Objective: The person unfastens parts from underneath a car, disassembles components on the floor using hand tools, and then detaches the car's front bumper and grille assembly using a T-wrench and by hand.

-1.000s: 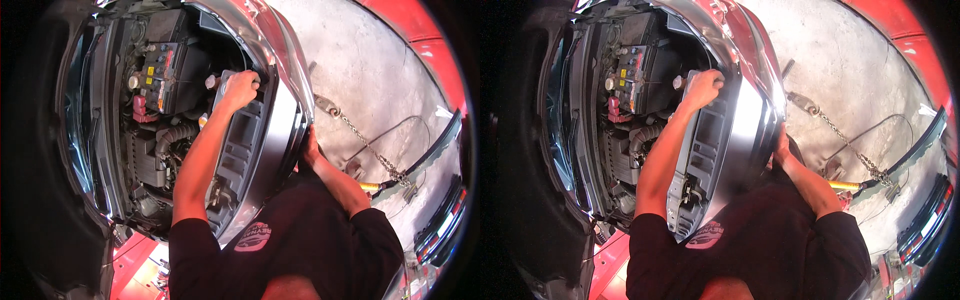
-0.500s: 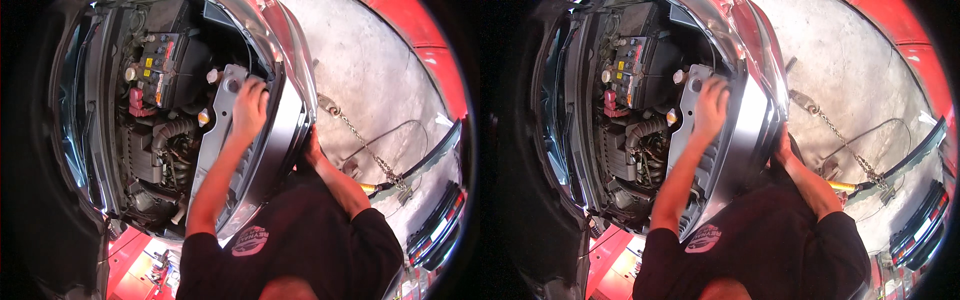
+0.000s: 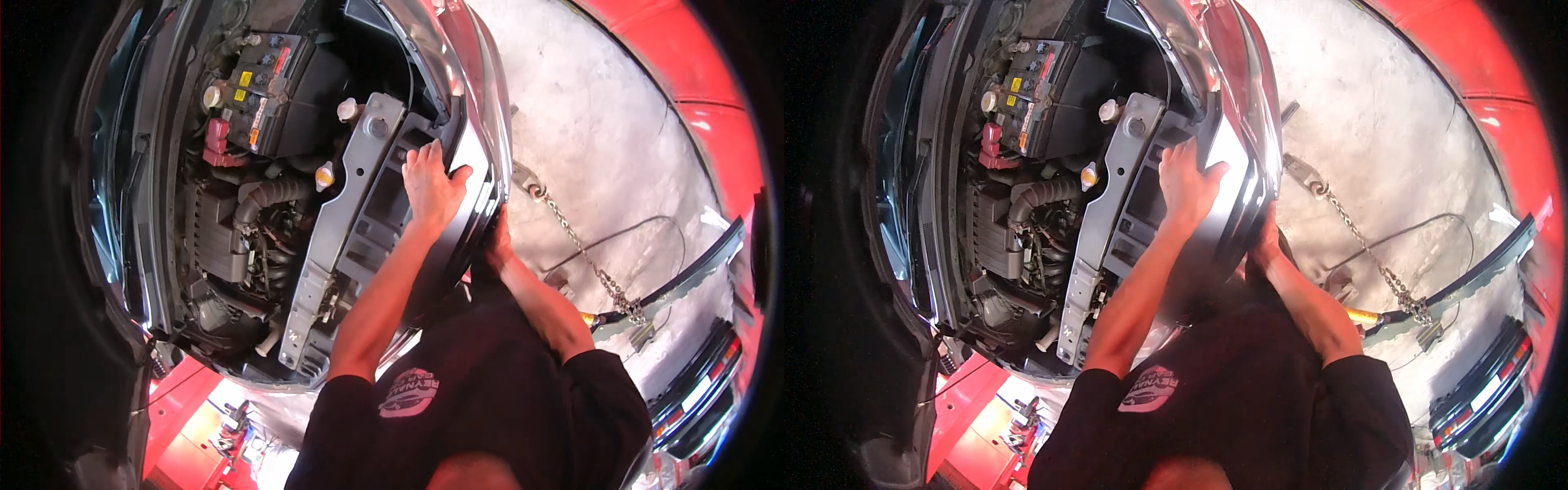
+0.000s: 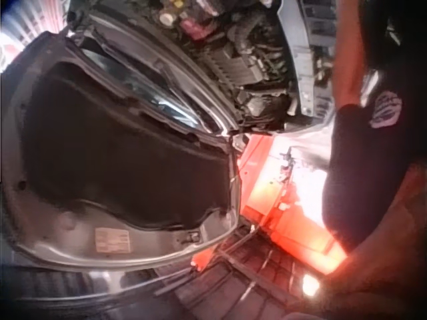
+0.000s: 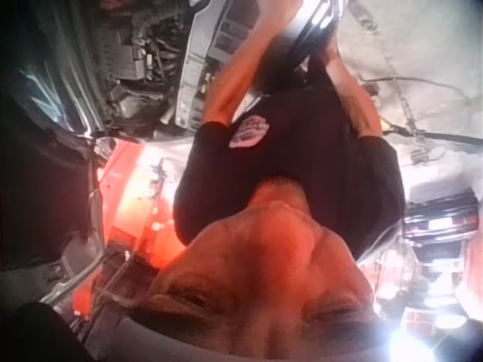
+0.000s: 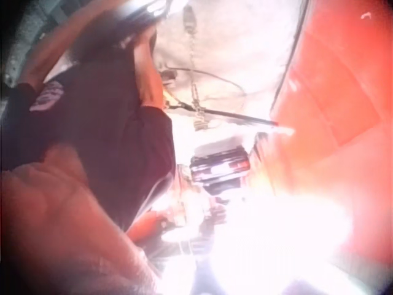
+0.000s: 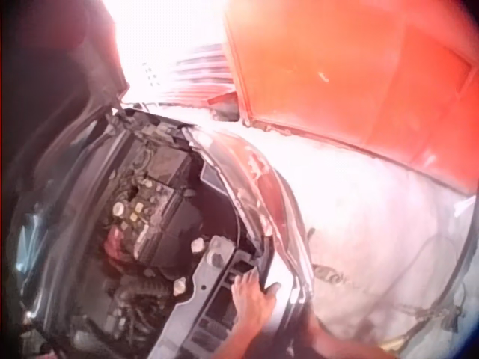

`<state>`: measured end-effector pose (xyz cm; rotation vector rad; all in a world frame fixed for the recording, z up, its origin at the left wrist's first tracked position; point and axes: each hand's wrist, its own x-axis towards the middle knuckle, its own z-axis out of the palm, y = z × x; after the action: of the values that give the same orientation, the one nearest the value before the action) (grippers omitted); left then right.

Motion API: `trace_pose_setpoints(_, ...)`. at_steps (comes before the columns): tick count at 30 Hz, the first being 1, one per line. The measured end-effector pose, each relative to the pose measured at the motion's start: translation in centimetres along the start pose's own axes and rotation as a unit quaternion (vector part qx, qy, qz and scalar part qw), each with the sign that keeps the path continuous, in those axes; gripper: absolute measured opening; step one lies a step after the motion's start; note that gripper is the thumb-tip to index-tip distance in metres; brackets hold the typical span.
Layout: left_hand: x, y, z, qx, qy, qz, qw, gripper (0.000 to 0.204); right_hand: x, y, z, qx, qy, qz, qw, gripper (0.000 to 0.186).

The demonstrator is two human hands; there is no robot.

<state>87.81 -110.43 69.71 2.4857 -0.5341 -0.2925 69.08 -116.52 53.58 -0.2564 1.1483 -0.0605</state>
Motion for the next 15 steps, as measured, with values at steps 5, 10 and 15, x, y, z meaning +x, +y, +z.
trace_pose_setpoints(5, 0.3, 0.0, -0.2, -0.021, 0.004, 0.006, 1.000, 0.064, 1.2, -0.1, -1.8, -0.019, -0.059, 0.051, 0.997, 0.073)
trace_pose_setpoints(10, 0.2, -0.1, -0.7, -0.029, 0.018, 0.033, 0.999, 0.063, 0.7, -0.1, -0.5, 0.010, -0.043, 0.041, 0.998, 0.075)
trace_pose_setpoints(15, -0.6, -0.4, -0.9, -0.023, 0.030, 0.062, 0.997, 0.052, 0.9, -0.2, -1.5, 0.030, -0.130, 0.080, 0.988, 0.086)
